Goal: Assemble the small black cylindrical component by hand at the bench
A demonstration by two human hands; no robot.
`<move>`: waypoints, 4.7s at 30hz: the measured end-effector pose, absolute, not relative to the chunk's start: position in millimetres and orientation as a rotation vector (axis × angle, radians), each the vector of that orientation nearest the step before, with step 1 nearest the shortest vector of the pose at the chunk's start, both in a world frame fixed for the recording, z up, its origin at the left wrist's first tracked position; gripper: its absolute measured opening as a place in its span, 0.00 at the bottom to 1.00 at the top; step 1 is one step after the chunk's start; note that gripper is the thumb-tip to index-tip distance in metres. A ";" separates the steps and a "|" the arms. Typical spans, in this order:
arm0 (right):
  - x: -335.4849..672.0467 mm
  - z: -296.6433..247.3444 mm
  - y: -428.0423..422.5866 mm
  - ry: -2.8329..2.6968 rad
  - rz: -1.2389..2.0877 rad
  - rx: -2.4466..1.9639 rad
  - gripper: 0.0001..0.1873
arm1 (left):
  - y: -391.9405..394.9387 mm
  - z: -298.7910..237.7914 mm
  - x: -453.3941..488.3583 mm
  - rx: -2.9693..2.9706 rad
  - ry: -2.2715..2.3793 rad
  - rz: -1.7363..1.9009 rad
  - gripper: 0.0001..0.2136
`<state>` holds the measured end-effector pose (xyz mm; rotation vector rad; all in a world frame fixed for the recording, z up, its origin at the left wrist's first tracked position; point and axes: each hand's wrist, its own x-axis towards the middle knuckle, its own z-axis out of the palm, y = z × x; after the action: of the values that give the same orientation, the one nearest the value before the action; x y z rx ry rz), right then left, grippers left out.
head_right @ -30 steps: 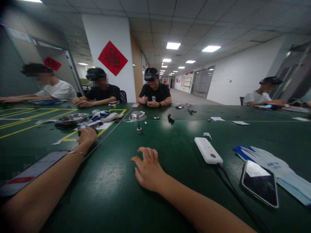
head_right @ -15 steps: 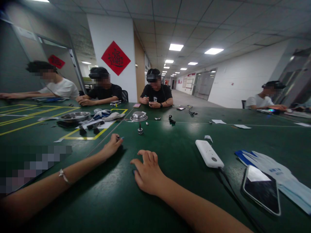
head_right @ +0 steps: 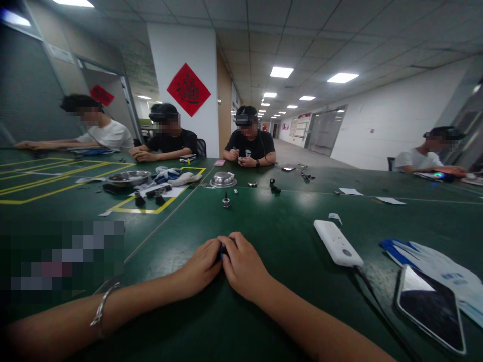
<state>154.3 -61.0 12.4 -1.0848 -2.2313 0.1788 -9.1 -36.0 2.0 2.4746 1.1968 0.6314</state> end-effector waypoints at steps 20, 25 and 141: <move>154.2 17.2 -59.7 -2.041 0.211 -1.030 0.11 | -37.4 4.1 -9.7 2.172 1.107 0.916 0.25; 154.2 15.7 -58.7 -2.112 0.189 -1.028 0.13 | -35.5 4.8 -8.8 2.058 0.999 0.974 0.28; 155.9 18.7 -62.4 -1.918 0.199 -1.201 0.16 | 13.4 58.1 -46.9 2.529 1.608 0.414 0.08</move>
<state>155.9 -62.4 18.7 -1.2015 -1.9181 0.1989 -46.9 13.4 58.1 2.5292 1.6084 0.4142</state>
